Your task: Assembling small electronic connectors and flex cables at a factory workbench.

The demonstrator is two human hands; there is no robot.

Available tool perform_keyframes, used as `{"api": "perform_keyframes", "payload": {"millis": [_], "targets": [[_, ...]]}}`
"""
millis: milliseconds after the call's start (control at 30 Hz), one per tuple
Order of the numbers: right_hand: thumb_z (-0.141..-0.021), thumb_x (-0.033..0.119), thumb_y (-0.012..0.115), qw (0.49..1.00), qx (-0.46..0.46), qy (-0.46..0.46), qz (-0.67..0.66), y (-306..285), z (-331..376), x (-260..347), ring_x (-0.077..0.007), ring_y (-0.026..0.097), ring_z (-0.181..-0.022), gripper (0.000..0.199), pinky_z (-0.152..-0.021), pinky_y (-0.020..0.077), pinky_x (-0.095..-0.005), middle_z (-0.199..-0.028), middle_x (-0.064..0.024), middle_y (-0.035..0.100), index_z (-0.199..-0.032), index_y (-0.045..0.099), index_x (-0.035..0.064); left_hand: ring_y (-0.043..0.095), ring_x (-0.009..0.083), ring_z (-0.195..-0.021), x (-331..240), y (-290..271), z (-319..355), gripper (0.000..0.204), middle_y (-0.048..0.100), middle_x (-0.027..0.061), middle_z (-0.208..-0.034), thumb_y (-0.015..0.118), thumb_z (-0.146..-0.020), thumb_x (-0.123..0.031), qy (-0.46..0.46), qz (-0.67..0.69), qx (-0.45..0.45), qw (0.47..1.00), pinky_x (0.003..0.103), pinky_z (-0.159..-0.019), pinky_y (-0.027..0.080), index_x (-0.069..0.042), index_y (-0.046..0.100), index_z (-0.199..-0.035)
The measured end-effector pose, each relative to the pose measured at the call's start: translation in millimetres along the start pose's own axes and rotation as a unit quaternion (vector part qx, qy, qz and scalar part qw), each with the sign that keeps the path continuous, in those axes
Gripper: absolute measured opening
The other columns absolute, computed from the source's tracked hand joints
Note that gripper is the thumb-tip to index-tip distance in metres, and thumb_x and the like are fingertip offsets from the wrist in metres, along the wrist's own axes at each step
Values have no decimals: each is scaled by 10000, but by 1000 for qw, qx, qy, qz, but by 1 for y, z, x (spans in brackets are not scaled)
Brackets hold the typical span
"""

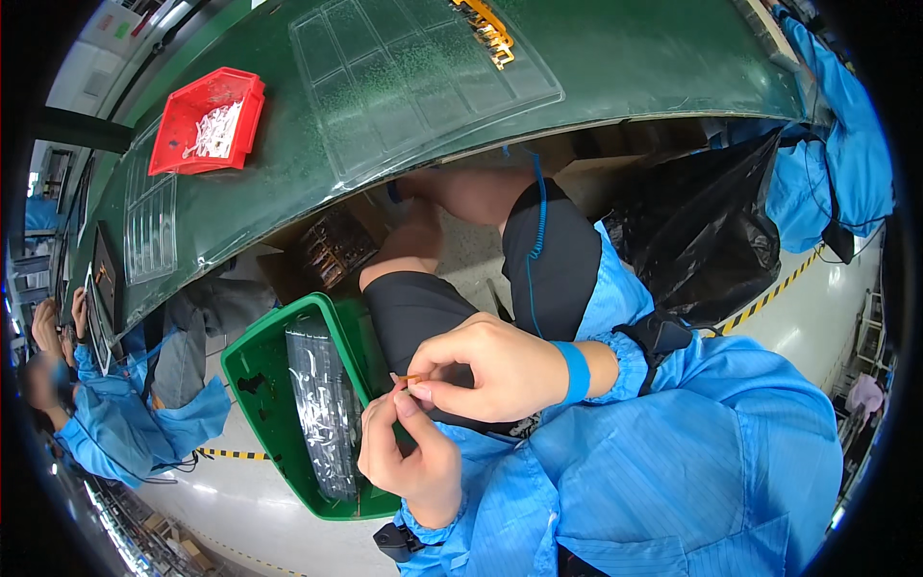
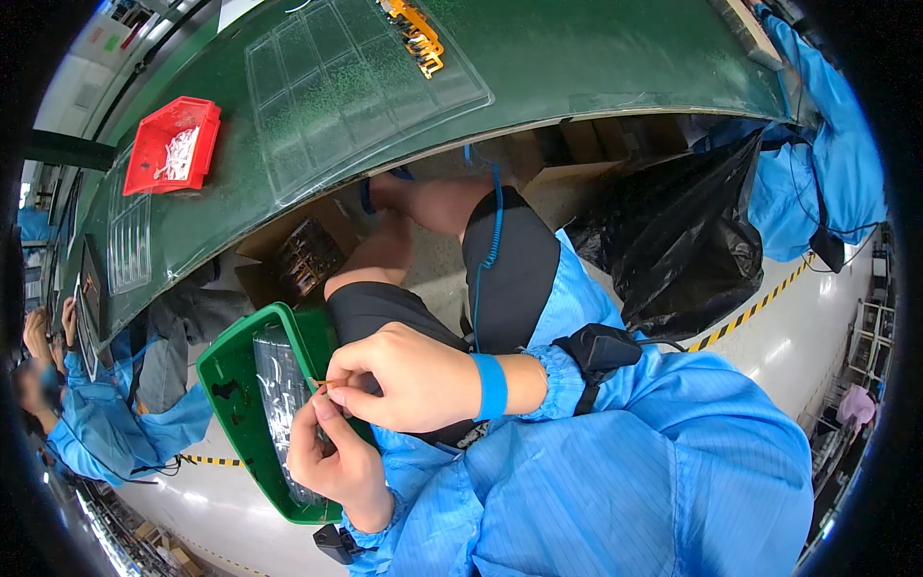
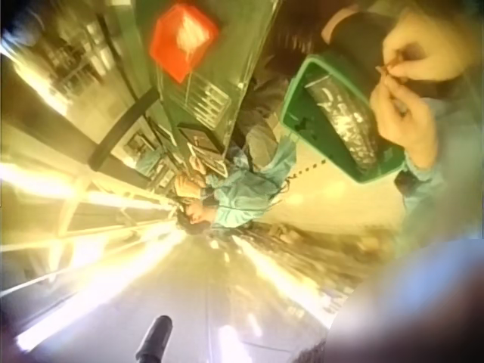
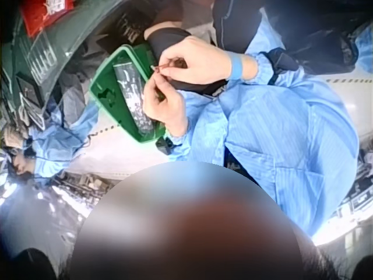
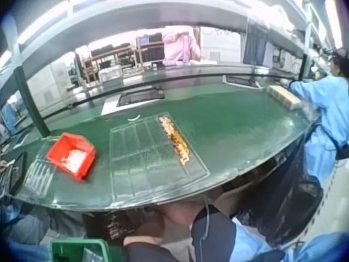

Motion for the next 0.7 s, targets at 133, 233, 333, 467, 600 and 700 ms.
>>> {"api": "perform_keyframes", "payload": {"millis": [133,233,333,467,600,700], "targets": [[-876,117,648,999,-11,13,-33,1,2,-1,-181,679,-711,153,-654,530,-290,-794,-125,696,-932,673,-24,615,112,-669,0,2,2,169,682,114,-784,587,-956,-54,-3,22,-23,999,205,-594,465,92,648,-894],[-885,119,642,998,-15,13,-54,1,3,0,-154,659,-705,153,-651,520,-280,-780,-108,687,-922,662,-27,600,110,-667,-3,1,2,162,674,109,-785,584,-956,-50,-8,20,-21,1000,212,-580,453,85,633,-880],[-889,116,635,998,-12,13,-66,4,4,1,-142,645,-690,149,-637,511,-278,-758,-97,674,-913,649,-30,579,107,-683,-4,1,3,160,660,99,-789,572,-961,-50,-24,38,-12,999,223,-599,447,77,626,-880],[-889,108,629,997,-12,13,-71,5,6,4,-145,641,-673,139,-617,500,-282,-740,-92,666,-906,640,-29,567,134,-743,-9,1,3,161,636,108,-832,534,-972,-37,-12,46,-19,999,256,-674,455,68,592,-864],[-893,108,628,998,-5,7,-65,4,5,6,-152,641,-666,140,-617,502,-283,-742,-93,669,-918,646,-28,568,160,-776,-10,1,5,173,615,116,-843,504,-974,-10,-5,56,-22,998,277,-729,463,64,541,-823],[-900,108,625,997,4,17,-77,4,6,4,-150,642,-671,143,-624,503,-281,-755,-95,674,-935,652,-29,567,160,-769,-11,3,5,181,610,113,-831,497,-974,-4,-3,76,-26,997,282,-742,468,60,528,-808]]}}
Point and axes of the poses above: each hand's wrist, its own z-axis away from the middle knuckle, its own y-axis out of the palm, x = y × z, the point moved 7 cm from there along -z, towards the middle knuckle
